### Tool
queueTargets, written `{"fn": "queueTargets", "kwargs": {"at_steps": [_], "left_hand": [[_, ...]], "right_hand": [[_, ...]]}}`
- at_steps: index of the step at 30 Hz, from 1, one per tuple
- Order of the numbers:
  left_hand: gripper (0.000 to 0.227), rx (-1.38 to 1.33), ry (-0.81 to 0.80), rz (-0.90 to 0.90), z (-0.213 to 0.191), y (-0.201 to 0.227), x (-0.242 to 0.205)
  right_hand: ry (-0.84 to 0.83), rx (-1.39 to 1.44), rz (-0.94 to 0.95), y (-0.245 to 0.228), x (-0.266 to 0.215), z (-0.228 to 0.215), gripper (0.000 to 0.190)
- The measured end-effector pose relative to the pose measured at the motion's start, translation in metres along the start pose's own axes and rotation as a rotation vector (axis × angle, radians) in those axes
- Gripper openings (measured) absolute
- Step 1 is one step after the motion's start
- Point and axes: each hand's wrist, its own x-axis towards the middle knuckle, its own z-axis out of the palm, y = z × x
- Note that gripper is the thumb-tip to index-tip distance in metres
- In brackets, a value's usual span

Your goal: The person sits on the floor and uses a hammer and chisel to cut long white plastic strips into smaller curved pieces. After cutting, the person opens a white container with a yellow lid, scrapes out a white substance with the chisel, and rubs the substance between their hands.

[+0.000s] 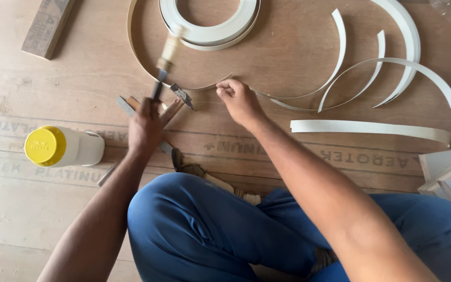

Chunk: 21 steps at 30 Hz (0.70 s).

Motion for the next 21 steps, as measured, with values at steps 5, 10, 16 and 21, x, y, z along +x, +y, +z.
{"fn": "queueTargets", "kwargs": {"at_steps": [5,10,16,21], "left_hand": [[0.027,0.141,0.169,-0.293,0.019,-0.052,0.039],[0.052,0.390,0.224,-0.295,0.020,-0.055,0.048],[0.063,0.541,-0.112,0.205,0.030,-0.019,0.036],[0.053,0.418,-0.088,0.294,0.039,-0.004,0.026]], "right_hand": [[0.153,-0.426,-0.401,0.018,0.026,0.007,0.037],[-0.027,-0.839,-0.495,0.033,0.070,0.013,0.017],[-0.019,-0.964,-0.410,0.080,0.109,-0.090,0.012],[0.335,-0.756,-0.217,0.089,0.113,-0.163,0.031]]}}
